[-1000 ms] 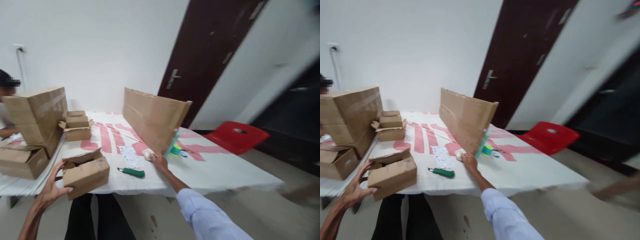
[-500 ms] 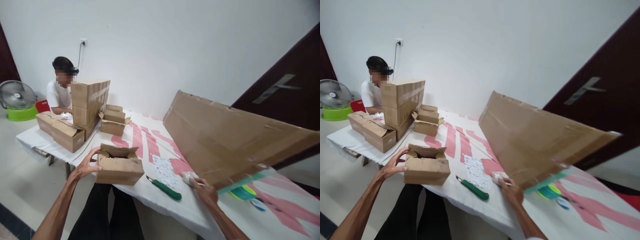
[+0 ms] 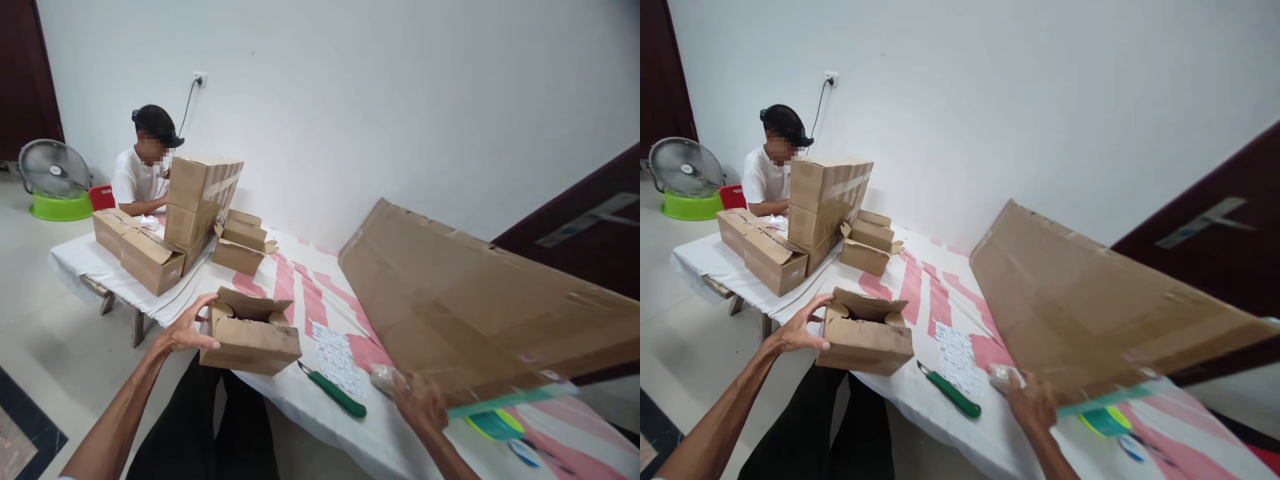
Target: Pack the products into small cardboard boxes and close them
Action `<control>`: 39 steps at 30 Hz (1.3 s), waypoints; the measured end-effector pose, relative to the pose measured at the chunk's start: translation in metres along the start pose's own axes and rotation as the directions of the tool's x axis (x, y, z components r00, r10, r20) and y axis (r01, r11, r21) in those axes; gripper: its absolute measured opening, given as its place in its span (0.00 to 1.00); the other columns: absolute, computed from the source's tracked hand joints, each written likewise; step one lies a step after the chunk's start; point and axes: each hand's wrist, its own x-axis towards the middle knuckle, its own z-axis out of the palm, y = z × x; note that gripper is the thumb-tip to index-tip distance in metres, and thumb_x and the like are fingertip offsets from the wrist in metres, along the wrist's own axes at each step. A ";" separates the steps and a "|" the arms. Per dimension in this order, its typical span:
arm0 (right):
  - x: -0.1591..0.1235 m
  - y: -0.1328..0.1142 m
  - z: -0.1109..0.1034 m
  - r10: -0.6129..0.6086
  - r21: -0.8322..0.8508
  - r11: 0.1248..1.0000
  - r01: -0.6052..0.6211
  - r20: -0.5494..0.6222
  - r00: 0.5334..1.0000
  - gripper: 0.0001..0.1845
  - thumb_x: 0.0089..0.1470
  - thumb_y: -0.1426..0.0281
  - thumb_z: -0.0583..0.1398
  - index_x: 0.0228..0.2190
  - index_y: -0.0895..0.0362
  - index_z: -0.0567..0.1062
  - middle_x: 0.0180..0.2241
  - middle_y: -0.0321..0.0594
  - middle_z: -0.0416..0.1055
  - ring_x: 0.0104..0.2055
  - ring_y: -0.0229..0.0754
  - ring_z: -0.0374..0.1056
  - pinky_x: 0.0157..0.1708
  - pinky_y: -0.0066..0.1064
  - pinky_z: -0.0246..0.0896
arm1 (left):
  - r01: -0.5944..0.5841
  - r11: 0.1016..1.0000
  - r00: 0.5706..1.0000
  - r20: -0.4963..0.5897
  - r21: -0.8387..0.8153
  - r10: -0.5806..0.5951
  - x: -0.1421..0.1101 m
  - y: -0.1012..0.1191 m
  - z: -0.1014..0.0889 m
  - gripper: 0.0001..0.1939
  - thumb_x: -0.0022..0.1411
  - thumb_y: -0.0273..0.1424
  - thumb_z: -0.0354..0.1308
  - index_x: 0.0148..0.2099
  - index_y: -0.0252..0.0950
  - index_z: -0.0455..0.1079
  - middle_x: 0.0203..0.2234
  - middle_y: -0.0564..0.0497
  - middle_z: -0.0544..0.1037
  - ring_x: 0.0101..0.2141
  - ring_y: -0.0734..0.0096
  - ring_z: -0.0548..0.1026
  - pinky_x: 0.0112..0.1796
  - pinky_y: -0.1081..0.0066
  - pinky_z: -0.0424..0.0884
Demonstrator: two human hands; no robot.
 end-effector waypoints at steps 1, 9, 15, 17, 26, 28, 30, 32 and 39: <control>0.001 -0.013 0.000 -0.026 0.007 1.000 0.026 -0.015 1.000 0.17 0.55 0.55 0.53 0.30 0.50 0.77 0.41 0.61 0.76 0.52 0.67 0.72 0.46 0.55 0.67 | -0.004 1.000 1.000 0.003 -0.004 0.004 0.000 0.000 0.000 0.57 0.45 0.46 0.79 0.74 0.46 0.60 0.73 0.41 0.58 0.70 0.39 0.60 0.61 0.47 0.69; -0.063 -0.222 -0.009 -0.823 0.509 0.483 0.712 -0.014 0.568 0.17 0.68 0.57 0.57 0.40 0.52 0.82 0.43 0.47 0.82 0.48 0.52 0.76 0.52 0.48 0.72 | 0.007 0.998 1.000 0.003 0.068 -0.007 0.000 0.001 -0.002 0.59 0.44 0.48 0.80 0.74 0.46 0.58 0.74 0.40 0.55 0.70 0.39 0.58 0.62 0.47 0.69; -0.108 -0.277 -0.006 -0.935 0.517 0.352 0.780 0.160 0.316 0.15 0.68 0.60 0.58 0.46 0.53 0.82 0.46 0.48 0.81 0.49 0.51 0.76 0.53 0.47 0.73 | 0.010 0.995 1.000 0.026 0.101 -0.012 0.000 -0.002 -0.005 0.62 0.43 0.49 0.80 0.76 0.46 0.55 0.74 0.39 0.53 0.71 0.37 0.56 0.62 0.46 0.69; -0.110 -0.269 -0.007 -0.914 0.524 0.406 0.749 0.223 0.339 0.15 0.68 0.60 0.58 0.46 0.53 0.82 0.45 0.47 0.81 0.48 0.50 0.76 0.51 0.45 0.72 | 0.011 0.997 1.000 0.028 0.083 -0.013 -0.001 -0.004 -0.004 0.64 0.43 0.47 0.80 0.77 0.45 0.53 0.75 0.39 0.51 0.72 0.37 0.54 0.63 0.46 0.68; -0.112 -0.244 -0.013 -0.787 0.581 0.607 0.541 0.350 0.507 0.17 0.66 0.58 0.55 0.32 0.54 0.76 0.31 0.39 0.75 0.34 0.44 0.71 0.38 0.35 0.66 | -0.028 0.998 1.000 0.001 0.062 0.028 -0.004 -0.004 0.020 0.69 0.43 0.38 0.80 0.79 0.45 0.45 0.75 0.40 0.54 0.73 0.39 0.52 0.70 0.43 0.54; -0.111 -0.238 -0.011 -0.765 0.585 0.629 0.512 0.347 0.542 0.18 0.64 0.57 0.55 0.30 0.54 0.75 0.29 0.38 0.74 0.33 0.44 0.69 0.36 0.34 0.65 | -0.029 0.992 0.999 -0.011 0.121 0.031 -0.003 -0.001 0.025 0.71 0.40 0.40 0.82 0.79 0.45 0.46 0.75 0.39 0.54 0.73 0.37 0.52 0.72 0.40 0.47; -0.110 -0.232 -0.009 -0.739 0.586 0.651 0.483 0.342 0.581 0.18 0.64 0.56 0.55 0.29 0.53 0.74 0.29 0.38 0.73 0.32 0.43 0.68 0.35 0.33 0.64 | -0.026 0.986 0.999 -0.014 0.165 0.029 -0.001 0.002 0.031 0.73 0.37 0.44 0.84 0.79 0.44 0.47 0.75 0.36 0.55 0.73 0.34 0.53 0.71 0.37 0.45; -0.109 -0.226 -0.007 -0.716 0.584 0.667 0.462 0.334 0.613 0.19 0.64 0.55 0.55 0.29 0.53 0.73 0.28 0.37 0.72 0.32 0.43 0.67 0.34 0.33 0.64 | -0.044 0.982 0.999 -0.022 0.183 0.048 0.000 0.006 0.035 0.74 0.36 0.47 0.84 0.78 0.43 0.48 0.74 0.34 0.57 0.72 0.32 0.55 0.70 0.37 0.48; -0.109 -0.223 -0.002 -0.711 0.595 0.663 0.455 0.308 0.632 0.20 0.64 0.54 0.54 0.28 0.53 0.73 0.27 0.37 0.71 0.31 0.43 0.66 0.34 0.33 0.64 | -0.109 0.979 0.993 -0.026 0.172 0.116 -0.003 0.012 0.038 0.61 0.41 0.41 0.83 0.73 0.44 0.57 0.70 0.37 0.63 0.69 0.37 0.63 0.68 0.42 0.56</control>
